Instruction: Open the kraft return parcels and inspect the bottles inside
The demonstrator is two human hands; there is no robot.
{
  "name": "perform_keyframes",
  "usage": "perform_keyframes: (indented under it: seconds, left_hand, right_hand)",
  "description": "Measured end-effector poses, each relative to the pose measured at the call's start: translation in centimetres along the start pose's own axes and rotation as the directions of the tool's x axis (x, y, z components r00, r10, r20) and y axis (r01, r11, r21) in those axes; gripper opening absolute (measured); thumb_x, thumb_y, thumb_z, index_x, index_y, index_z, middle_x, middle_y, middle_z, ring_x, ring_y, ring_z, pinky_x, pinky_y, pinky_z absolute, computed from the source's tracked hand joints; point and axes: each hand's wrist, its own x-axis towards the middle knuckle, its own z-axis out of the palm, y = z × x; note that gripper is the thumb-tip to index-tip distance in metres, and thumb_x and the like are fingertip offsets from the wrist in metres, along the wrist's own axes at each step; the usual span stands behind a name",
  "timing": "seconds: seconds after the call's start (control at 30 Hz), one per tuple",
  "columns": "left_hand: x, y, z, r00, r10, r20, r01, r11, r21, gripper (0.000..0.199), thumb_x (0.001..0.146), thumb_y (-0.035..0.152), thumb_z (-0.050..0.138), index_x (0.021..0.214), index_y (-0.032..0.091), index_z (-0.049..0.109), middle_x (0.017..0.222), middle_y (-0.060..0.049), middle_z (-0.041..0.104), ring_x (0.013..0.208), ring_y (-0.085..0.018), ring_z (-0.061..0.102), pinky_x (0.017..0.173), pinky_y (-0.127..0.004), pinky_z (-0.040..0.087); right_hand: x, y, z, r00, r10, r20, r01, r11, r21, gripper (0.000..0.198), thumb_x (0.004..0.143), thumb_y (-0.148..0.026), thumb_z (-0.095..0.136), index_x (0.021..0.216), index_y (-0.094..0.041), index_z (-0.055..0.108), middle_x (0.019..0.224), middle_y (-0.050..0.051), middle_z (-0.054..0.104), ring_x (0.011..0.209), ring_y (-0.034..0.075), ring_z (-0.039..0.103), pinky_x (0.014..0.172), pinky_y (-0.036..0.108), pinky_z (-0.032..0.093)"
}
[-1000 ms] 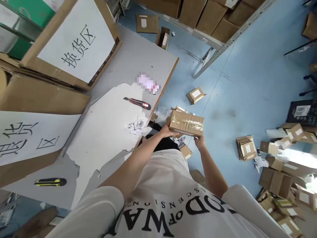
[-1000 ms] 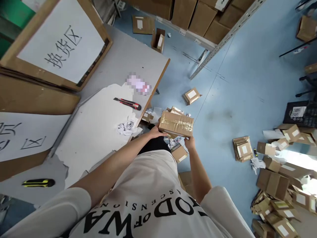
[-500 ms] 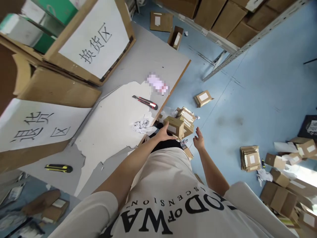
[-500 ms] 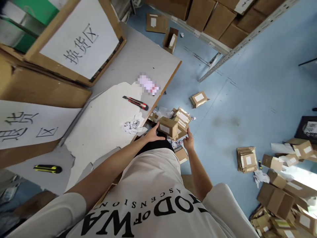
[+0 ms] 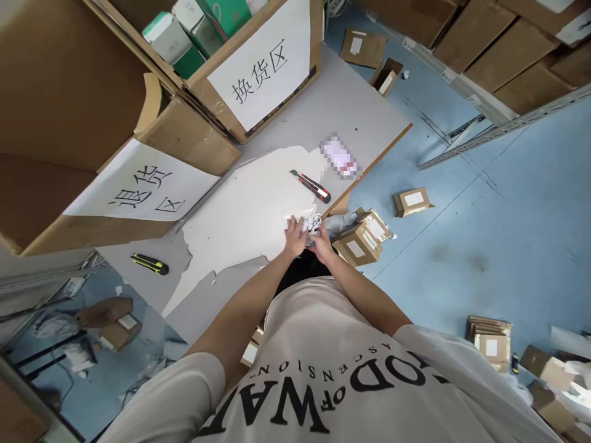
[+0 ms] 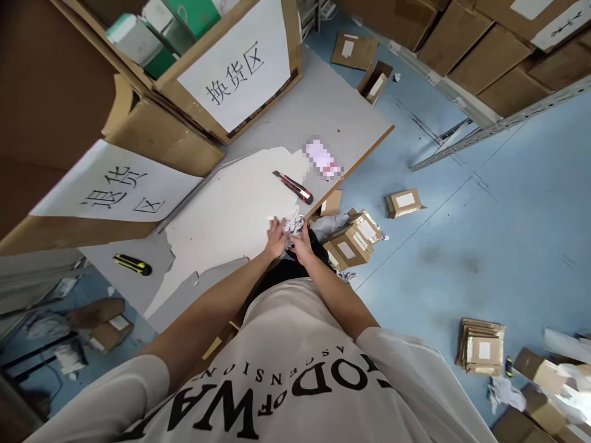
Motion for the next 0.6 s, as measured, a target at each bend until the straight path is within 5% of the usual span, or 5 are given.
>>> perform_keyframes:
  seconds: [0.13,0.23,0.33,0.47,0.6]
  left_hand:
    - [-1.4,2.0,4.9,0.980,0.119,0.160,-0.101,0.988,-0.116,0.065,0.088,0.027,0.045,0.151,0.021,0.030,0.163,-0.004,0.010,0.150,-0.025,-0.005,0.122,-0.048,0.003]
    - [-2.6,4.2,8.6,0.883,0.226,0.410,-0.149,0.966,-0.212,0.066,0.086,0.027,0.046,0.150,0.016,0.033,0.159,-0.005,0.026,0.149,-0.023,0.016,0.123,-0.041,0.014]
    - [-3.3,6.4,11.1,0.800,0.301,0.519,-0.179,0.945,-0.272,0.067,0.081,0.028,0.054,0.146,0.018,0.041,0.152,-0.005,0.040,0.143,-0.023,0.033,0.121,-0.035,0.024]
    - [-3.2,7.2,10.9,0.821,0.351,0.451,-0.210,0.919,-0.332,0.065,0.078,0.032,0.060,0.142,0.023,0.048,0.151,-0.003,0.042,0.145,-0.026,0.027,0.122,-0.038,0.021]
    - [-2.4,5.9,7.3,0.882,0.351,0.315,-0.216,0.895,-0.391,0.066,0.082,0.033,0.055,0.145,0.020,0.042,0.155,-0.005,0.033,0.146,-0.027,0.025,0.123,-0.044,0.018]
  right_hand:
    - [-2.0,-1.1,-4.6,0.985,-0.029,-0.173,0.027,1.000,-0.012,0.095,0.058,-0.017,0.060,0.144,-0.048,0.031,0.142,-0.004,0.049,0.105,0.019,0.058,0.074,0.033,0.057]
    - [-4.6,-2.3,-9.9,0.964,-0.081,-0.254,0.065,0.995,-0.071,0.087,0.058,-0.019,0.060,0.139,-0.045,0.041,0.142,-0.003,0.049,0.107,0.020,0.059,0.078,0.036,0.056]
    - [-7.4,-2.9,-14.2,0.911,-0.148,-0.386,0.095,0.984,-0.152,0.084,0.060,-0.024,0.059,0.141,-0.039,0.041,0.145,0.002,0.047,0.119,0.025,0.055,0.088,0.041,0.052]
    - [-9.3,-2.5,-17.3,0.827,-0.217,-0.518,0.117,0.969,-0.219,0.081,0.062,-0.026,0.057,0.141,-0.036,0.042,0.152,0.005,0.040,0.135,0.027,0.043,0.103,0.047,0.042]
    - [-7.9,-2.2,-17.3,0.825,-0.255,-0.504,0.148,0.959,-0.243,0.077,0.065,-0.030,0.057,0.140,-0.034,0.042,0.151,0.007,0.042,0.135,0.026,0.044,0.106,0.050,0.039]
